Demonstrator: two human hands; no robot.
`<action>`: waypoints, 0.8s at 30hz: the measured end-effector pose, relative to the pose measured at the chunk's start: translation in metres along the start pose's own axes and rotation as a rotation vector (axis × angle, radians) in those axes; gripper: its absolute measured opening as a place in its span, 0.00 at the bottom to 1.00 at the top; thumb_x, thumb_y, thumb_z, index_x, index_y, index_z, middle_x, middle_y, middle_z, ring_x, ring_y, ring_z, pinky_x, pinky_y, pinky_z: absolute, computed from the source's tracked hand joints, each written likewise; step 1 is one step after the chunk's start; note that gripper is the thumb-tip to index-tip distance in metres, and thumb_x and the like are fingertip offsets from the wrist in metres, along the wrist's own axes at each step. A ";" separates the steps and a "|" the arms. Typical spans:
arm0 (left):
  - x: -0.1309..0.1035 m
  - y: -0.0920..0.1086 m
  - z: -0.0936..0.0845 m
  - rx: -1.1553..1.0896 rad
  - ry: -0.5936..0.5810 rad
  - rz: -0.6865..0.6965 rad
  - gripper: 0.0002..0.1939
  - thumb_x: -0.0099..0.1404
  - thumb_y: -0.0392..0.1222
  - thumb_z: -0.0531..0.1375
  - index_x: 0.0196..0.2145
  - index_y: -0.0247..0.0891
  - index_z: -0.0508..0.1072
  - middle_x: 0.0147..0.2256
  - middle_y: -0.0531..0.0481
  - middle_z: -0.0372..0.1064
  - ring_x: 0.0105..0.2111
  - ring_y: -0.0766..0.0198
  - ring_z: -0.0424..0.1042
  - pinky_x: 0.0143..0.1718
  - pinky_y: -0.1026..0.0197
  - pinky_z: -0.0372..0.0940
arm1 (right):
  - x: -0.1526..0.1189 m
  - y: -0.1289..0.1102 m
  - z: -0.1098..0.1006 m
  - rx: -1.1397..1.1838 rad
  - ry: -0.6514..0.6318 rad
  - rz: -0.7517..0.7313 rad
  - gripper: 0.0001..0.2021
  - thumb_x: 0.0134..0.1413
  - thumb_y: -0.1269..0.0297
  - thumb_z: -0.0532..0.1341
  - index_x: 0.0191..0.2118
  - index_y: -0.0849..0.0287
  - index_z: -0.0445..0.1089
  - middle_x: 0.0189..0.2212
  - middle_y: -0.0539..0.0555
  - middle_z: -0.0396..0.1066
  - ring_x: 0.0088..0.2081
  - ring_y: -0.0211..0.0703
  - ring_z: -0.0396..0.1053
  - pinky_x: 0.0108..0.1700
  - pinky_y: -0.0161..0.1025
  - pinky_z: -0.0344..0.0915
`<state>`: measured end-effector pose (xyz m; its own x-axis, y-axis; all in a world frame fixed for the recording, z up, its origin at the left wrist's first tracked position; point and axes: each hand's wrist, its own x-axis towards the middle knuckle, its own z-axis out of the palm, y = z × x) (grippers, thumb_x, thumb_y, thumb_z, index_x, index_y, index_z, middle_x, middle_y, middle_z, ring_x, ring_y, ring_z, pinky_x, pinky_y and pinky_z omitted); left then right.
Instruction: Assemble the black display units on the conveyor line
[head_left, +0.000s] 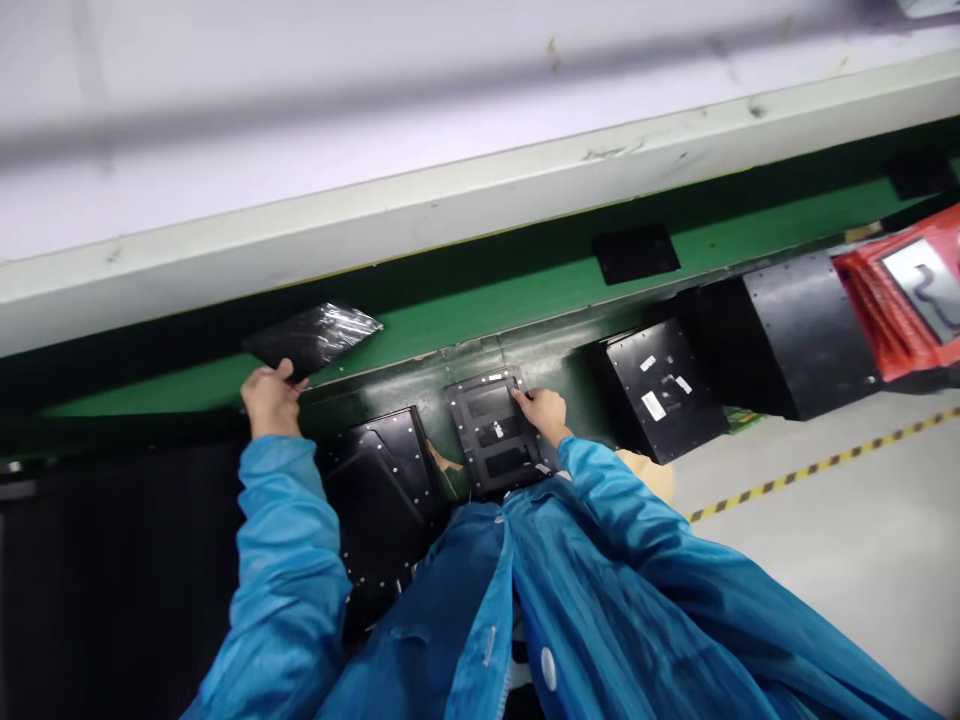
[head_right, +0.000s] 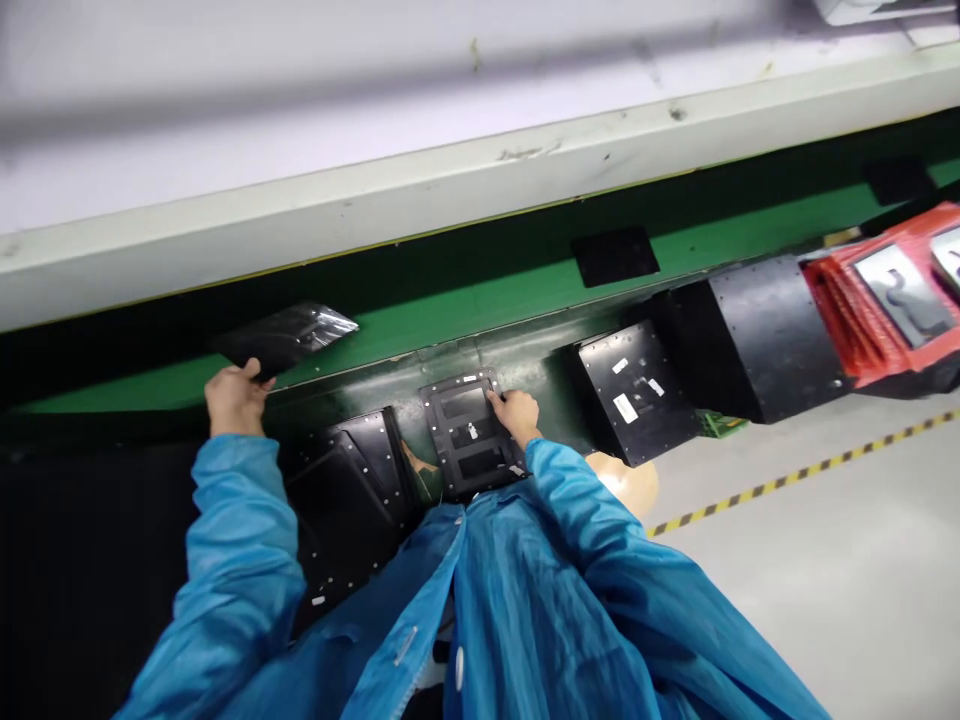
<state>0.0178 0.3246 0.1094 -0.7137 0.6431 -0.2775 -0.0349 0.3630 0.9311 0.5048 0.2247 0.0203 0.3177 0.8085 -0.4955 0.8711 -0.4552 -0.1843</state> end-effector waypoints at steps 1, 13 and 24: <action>-0.025 0.005 -0.004 -0.073 0.014 -0.049 0.22 0.59 0.33 0.69 0.29 0.40 0.54 0.24 0.61 0.58 0.30 0.69 0.67 0.37 0.58 0.74 | 0.001 0.001 -0.004 0.020 -0.006 -0.025 0.26 0.71 0.39 0.61 0.42 0.59 0.85 0.42 0.68 0.83 0.51 0.61 0.81 0.51 0.45 0.71; -0.272 0.038 0.009 -0.024 -0.579 0.110 0.21 0.47 0.51 0.81 0.34 0.37 0.84 0.32 0.47 0.80 0.31 0.58 0.76 0.36 0.58 0.70 | -0.040 -0.010 -0.122 1.031 -0.673 -0.949 0.34 0.54 0.44 0.78 0.62 0.53 0.77 0.56 0.57 0.81 0.56 0.52 0.78 0.61 0.50 0.73; -0.348 -0.136 0.051 -0.124 -0.546 -0.395 0.43 0.68 0.81 0.54 0.55 0.40 0.80 0.57 0.35 0.79 0.61 0.44 0.76 0.59 0.47 0.72 | -0.044 0.041 -0.018 1.498 -0.713 0.050 0.07 0.66 0.61 0.71 0.39 0.56 0.75 0.30 0.52 0.82 0.29 0.42 0.77 0.33 0.35 0.74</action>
<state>0.3063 0.0856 0.0675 -0.1771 0.7382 -0.6509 -0.3229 0.5812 0.7470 0.5337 0.1771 0.0499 -0.2594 0.6530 -0.7115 -0.3771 -0.7467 -0.5479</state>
